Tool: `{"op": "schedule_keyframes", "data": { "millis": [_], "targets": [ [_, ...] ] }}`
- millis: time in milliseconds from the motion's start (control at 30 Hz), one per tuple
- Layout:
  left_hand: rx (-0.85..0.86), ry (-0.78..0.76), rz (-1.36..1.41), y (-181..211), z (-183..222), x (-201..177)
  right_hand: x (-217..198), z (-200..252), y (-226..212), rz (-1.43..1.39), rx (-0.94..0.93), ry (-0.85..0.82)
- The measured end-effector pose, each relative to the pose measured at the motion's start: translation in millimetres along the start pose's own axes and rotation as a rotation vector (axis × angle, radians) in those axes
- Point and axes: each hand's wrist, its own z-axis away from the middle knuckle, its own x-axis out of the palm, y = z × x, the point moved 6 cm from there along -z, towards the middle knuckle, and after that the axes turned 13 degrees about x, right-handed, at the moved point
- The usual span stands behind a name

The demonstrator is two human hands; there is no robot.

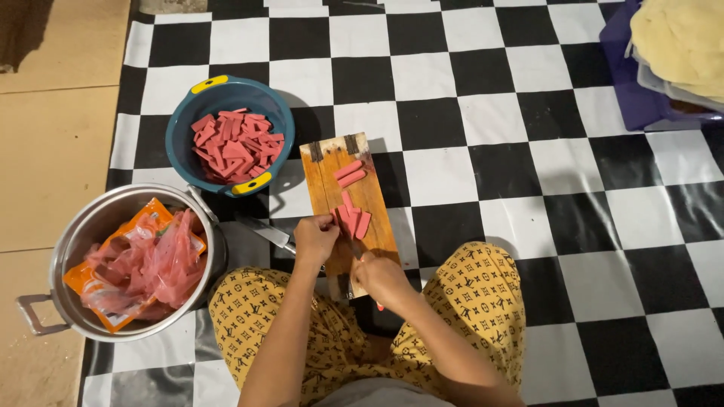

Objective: Peeling the plastic casing off sausages and cutting them into smaller pieces on a wooden board.

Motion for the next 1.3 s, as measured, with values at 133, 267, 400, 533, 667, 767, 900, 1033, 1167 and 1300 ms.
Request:
{"op": "schedule_keyframes", "data": {
  "millis": [133,267,400,533,667,767,900,1033,1167,1300],
  "targets": [
    [0.031,-0.032,0.033,13,-2,5,-2,-10,40,-0.659,0.170,-0.141],
    [0.117,-0.064,-0.152,45,-12,1,-16,-9,46,-0.836,0.238,-0.130],
    [0.533,0.227,-0.243,105,-24,-1,-11,-18,55,-0.763,0.259,-0.052],
    [0.855,0.183,-0.715,78,-68,37,-9,-11,42,-0.708,0.189,-0.051],
    [0.990,0.264,-0.860,103,-64,41,-21,8,13,-0.560,0.143,-0.139],
    [1.053,0.268,-0.919,94,-65,52,-29,20,-7,-0.477,0.127,-0.149],
    [1.114,0.324,-0.979,85,-62,62,0,6,1,-0.301,0.113,-0.070],
    [0.933,0.355,-0.729,76,-62,27,-2,7,1,-0.099,0.145,-0.012],
    [0.224,0.141,-0.273,10,-59,-9,-8,6,0,-0.050,0.231,-0.031],
    [0.042,0.052,-0.103,-38,-40,-7,-4,1,10,0.004,0.284,0.029]
  ]
}}
